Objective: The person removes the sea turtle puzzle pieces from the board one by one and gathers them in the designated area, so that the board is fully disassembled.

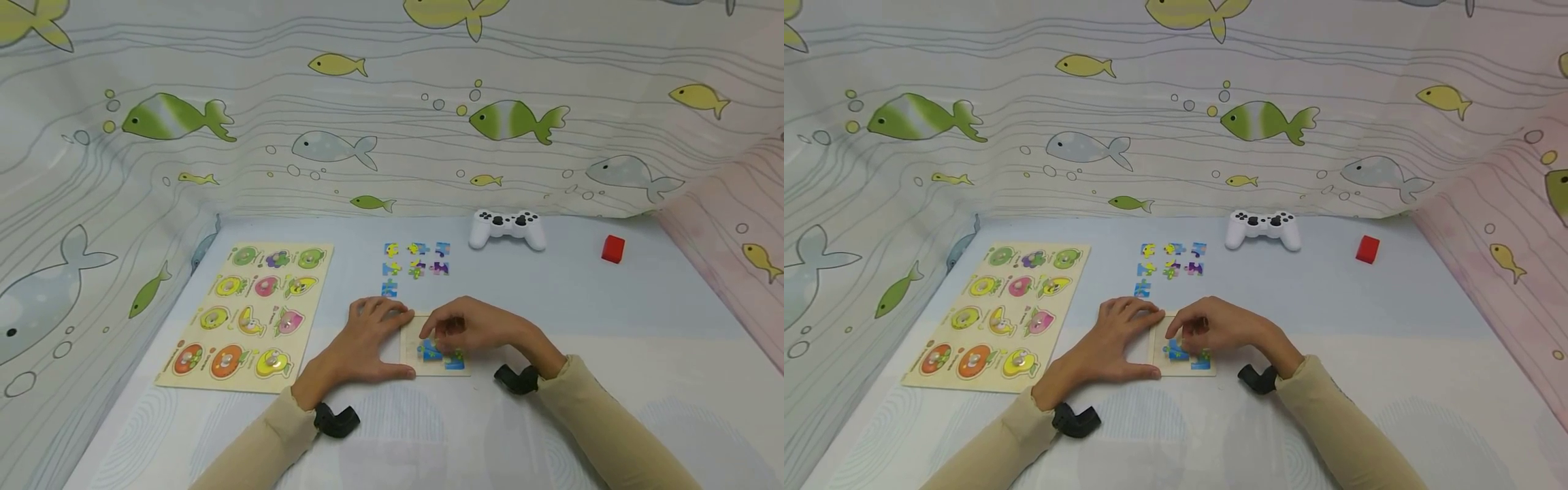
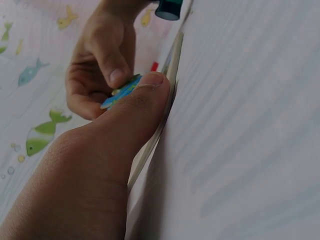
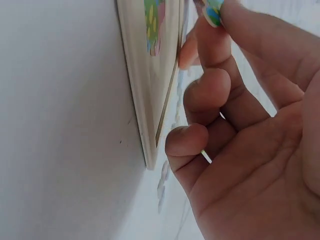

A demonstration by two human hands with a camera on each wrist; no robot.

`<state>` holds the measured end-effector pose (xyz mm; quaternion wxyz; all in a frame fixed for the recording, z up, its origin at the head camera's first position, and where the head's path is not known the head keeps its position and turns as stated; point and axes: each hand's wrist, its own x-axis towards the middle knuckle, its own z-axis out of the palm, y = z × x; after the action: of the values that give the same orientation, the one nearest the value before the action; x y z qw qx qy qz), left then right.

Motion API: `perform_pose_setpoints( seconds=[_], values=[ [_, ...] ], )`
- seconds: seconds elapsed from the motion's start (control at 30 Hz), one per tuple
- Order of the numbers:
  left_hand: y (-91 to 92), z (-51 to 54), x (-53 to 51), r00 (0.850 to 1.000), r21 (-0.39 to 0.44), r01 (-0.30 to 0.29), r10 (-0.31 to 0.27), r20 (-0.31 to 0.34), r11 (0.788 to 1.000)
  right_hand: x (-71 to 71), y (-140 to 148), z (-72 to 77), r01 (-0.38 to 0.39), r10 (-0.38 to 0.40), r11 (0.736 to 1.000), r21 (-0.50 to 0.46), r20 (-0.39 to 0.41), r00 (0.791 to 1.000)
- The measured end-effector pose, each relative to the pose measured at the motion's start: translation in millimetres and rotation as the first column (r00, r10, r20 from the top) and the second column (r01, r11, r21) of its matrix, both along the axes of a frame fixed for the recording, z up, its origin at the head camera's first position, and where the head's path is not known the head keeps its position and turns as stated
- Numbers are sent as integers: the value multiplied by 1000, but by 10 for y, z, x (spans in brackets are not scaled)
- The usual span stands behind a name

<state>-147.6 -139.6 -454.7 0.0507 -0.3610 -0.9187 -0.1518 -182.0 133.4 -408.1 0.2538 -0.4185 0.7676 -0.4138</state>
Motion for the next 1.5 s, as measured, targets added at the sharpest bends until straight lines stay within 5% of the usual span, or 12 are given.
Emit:
perform_pose_setpoints(
  seconds=[0.47, 0.83, 1.5],
  values=[
    [2, 23, 9, 999, -18, -8, 8, 32, 1000, -335, 89, -35, 212, -212, 977, -19, -59, 975],
    [-2, 23, 21, 1000, -13, -4, 4, 22, 1000, -640, -97, -25, 298, -287, 948, 111, -107, 952],
    [9, 29, 23, 1000, -41, -15, 15, 7, 999, -638, -232, -66, 304, -256, 932, 196, -234, 938]
  ],
)
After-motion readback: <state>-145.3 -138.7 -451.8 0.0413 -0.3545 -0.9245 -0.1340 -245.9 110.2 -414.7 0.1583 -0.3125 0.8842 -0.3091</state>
